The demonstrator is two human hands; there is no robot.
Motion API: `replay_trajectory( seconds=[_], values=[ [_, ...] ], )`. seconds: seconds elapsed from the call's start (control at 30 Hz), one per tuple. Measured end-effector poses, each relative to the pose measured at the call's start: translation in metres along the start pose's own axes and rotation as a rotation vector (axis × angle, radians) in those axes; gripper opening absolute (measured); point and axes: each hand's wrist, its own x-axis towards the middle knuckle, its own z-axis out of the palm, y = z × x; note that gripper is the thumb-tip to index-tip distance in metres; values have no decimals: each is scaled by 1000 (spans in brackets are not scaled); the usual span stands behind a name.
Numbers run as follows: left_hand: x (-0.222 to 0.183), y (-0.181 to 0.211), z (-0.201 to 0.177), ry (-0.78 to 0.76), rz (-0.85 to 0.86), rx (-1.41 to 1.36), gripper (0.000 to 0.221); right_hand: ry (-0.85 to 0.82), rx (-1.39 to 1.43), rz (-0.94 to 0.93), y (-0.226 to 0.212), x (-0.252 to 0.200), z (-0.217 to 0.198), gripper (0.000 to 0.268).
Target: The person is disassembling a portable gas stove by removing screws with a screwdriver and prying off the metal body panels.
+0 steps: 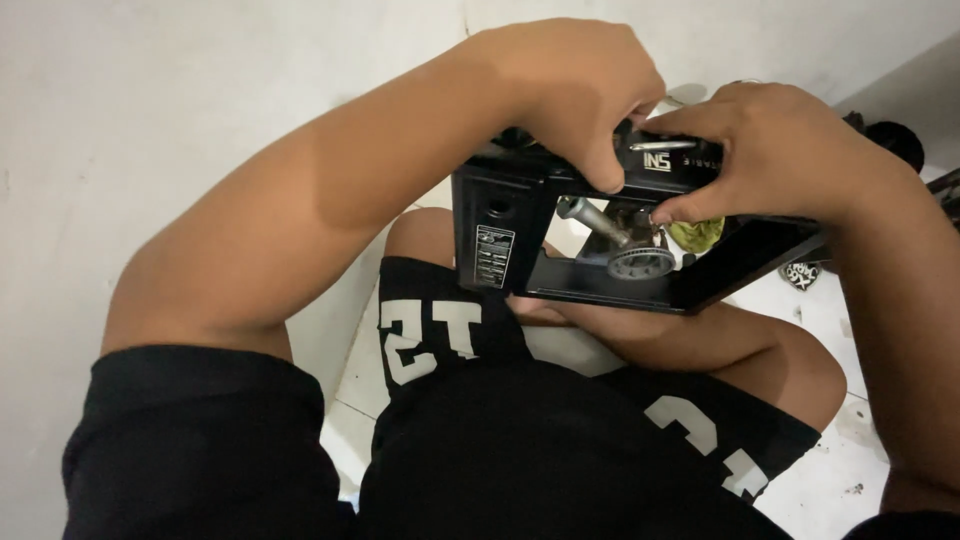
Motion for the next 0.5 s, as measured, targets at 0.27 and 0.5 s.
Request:
replay_trajectory(
  seconds=[0.27,0.5],
  values=[
    [3,-1,-4,22,38,9,47,-26,10,84,-2,-2,2,82],
    [-8,0,-21,215,114,-8,46,29,61,84,-1,-7,4,82]
  ],
)
